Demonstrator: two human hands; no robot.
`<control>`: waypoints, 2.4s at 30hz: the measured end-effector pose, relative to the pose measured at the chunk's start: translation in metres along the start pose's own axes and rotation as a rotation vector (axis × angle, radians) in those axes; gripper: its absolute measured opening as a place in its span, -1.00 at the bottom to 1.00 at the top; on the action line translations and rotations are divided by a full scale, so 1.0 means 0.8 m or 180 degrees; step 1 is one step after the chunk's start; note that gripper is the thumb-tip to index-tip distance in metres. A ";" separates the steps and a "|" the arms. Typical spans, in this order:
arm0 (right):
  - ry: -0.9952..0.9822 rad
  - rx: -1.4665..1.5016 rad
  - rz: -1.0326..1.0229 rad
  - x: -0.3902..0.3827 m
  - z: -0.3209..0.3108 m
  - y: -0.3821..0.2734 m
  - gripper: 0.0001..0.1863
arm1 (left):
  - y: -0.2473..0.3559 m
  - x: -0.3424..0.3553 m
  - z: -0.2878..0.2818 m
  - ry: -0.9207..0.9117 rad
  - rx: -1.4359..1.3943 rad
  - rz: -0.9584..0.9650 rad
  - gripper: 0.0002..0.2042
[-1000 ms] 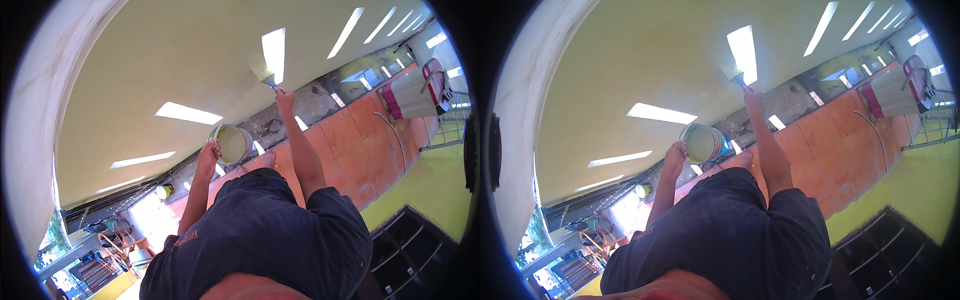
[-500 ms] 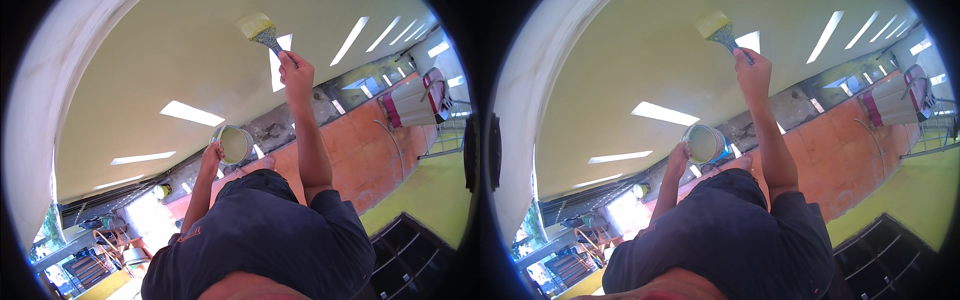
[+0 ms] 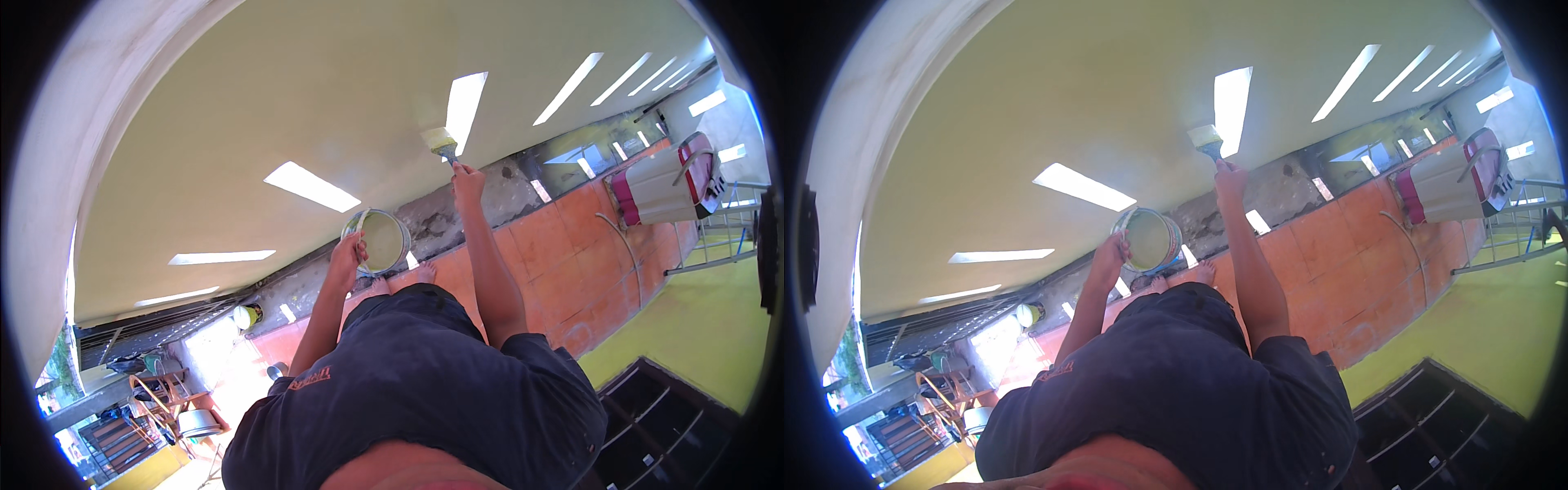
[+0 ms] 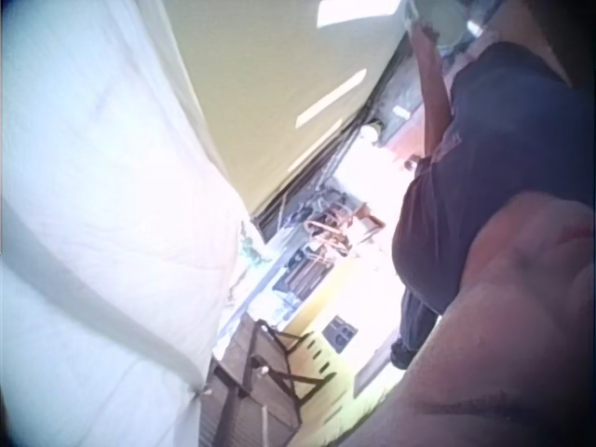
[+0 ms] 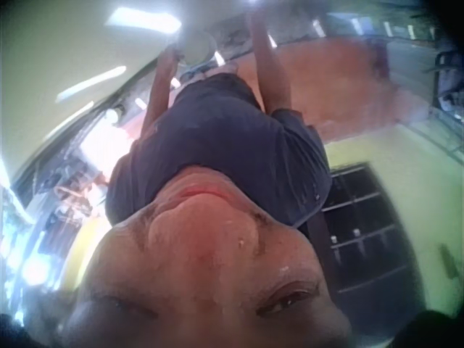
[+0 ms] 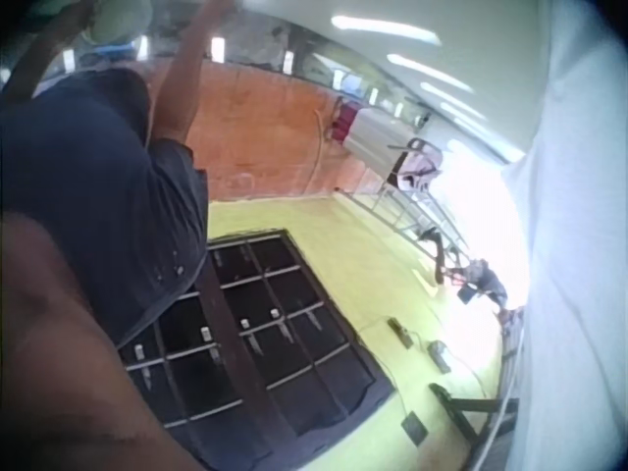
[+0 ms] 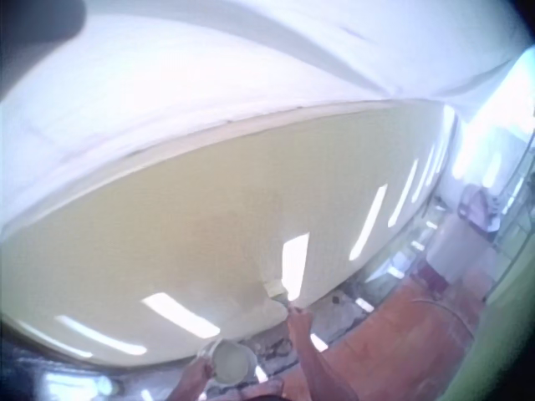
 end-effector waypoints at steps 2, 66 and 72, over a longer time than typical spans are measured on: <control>-0.0020 -0.0046 0.0030 -0.018 0.006 -0.031 -0.82 | 0.001 0.002 -0.004 -0.0065 -0.0007 -0.0012 -0.71; 0.0286 -0.1955 -0.0388 0.113 -0.007 0.166 -0.63 | 0.004 0.003 -0.149 -0.0191 0.0670 -0.0575 -0.73; -0.0047 -0.0208 -0.0364 0.041 0.005 -0.004 -0.77 | 0.002 0.006 -0.121 -0.0384 0.0588 -0.0504 -0.74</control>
Point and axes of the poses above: each hand's wrist, its own x-axis towards the middle knuckle, its own z-axis out of the palm, y = z × x, the point moved 6 cm from there along x, towards the middle knuckle, and after that the axes turned 5 degrees about -z, right-handed, at the moved point
